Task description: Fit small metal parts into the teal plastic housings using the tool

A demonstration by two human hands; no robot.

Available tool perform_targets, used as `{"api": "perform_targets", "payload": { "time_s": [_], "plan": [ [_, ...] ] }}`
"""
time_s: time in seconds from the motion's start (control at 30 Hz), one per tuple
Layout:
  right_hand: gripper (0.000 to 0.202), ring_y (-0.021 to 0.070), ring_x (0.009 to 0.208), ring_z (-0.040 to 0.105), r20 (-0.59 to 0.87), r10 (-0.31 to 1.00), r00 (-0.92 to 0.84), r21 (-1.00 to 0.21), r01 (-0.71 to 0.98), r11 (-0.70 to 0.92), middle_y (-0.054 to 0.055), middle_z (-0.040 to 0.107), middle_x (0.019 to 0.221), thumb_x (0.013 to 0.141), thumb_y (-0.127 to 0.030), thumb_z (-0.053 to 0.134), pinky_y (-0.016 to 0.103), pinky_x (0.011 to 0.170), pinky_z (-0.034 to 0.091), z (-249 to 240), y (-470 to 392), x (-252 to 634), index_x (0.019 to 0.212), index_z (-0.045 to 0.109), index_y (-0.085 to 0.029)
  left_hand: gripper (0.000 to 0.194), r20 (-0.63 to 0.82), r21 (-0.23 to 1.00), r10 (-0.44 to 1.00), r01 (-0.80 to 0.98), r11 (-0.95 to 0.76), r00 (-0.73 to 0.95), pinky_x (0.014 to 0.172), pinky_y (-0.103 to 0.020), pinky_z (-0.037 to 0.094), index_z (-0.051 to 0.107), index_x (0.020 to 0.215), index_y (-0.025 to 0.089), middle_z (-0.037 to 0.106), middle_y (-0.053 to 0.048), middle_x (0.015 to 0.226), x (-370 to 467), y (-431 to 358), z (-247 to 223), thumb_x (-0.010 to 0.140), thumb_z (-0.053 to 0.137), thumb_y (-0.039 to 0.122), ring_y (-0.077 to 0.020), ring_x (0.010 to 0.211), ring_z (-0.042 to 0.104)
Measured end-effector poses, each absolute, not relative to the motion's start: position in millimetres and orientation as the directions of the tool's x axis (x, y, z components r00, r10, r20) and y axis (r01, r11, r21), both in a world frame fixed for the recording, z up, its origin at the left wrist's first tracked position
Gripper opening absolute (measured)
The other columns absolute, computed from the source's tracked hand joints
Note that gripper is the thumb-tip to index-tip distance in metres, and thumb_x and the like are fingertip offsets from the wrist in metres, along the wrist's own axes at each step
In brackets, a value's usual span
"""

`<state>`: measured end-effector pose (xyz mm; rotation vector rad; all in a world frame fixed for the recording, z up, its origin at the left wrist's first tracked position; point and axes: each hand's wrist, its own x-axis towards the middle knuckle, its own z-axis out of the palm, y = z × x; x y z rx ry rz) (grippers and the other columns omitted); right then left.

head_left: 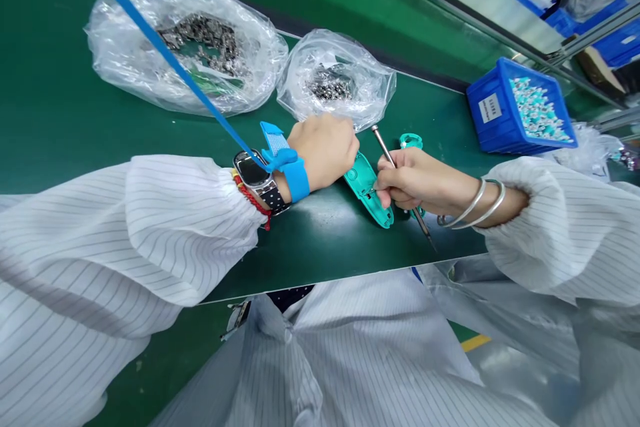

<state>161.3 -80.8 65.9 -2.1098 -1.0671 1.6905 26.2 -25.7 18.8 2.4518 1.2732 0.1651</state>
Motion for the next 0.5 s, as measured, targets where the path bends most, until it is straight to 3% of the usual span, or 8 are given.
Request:
{"api": "perform_targets", "payload": {
  "time_s": [0.27, 0.37, 0.5],
  "plan": [
    [0.036, 0.0033, 0.031, 0.022, -0.758, 0.637, 0.145, -0.553, 0.376, -0.743, -0.002, 0.044, 0.035, 0.069, 0.006, 0.043, 0.019, 0.034, 0.016, 69.3, -80.6, 155.4, 0.045, 0.031, -0.018, 0.040, -0.056, 0.398, 0.809, 0.757, -0.519, 0.584, 0.073, -0.042, 0.046, 0.062, 0.104, 0.009, 0.065, -0.021, 0.101, 28.7, -25.8, 19.9, 0.091, 0.027, 0.025, -0.0389, 0.100, 0.062],
    [0.037, 0.0029, 0.032, 0.022, -0.772, 0.620, 0.138, -0.541, 0.368, -0.756, -0.001, 0.052, 0.041, 0.072, 0.004, 0.047, 0.019, 0.034, 0.014, 67.9, -81.1, 154.8, 0.050, 0.028, -0.019, 0.041, -0.066, 0.400, 0.810, 0.759, -0.514, 0.583, 0.074, -0.042, 0.046, 0.062, 0.106, 0.008, 0.065, -0.021, 0.101, 29.3, -26.1, 20.6, 0.092, 0.027, 0.025, -0.0394, 0.101, 0.062],
    [0.039, 0.0023, 0.032, 0.025, -0.782, 0.621, 0.057, -0.542, 0.429, -0.723, 0.001, 0.060, 0.053, 0.077, -0.015, 0.068, 0.019, 0.034, 0.015, 66.8, -81.9, 166.5, 0.059, 0.034, -0.019, 0.041, -0.033, 0.391, 0.786, 0.732, -0.558, 0.617, 0.070, -0.041, 0.046, 0.062, 0.105, 0.009, 0.065, -0.021, 0.099, 29.7, -25.7, 18.6, 0.092, 0.026, 0.025, -0.0389, 0.097, 0.063]
  ]
}}
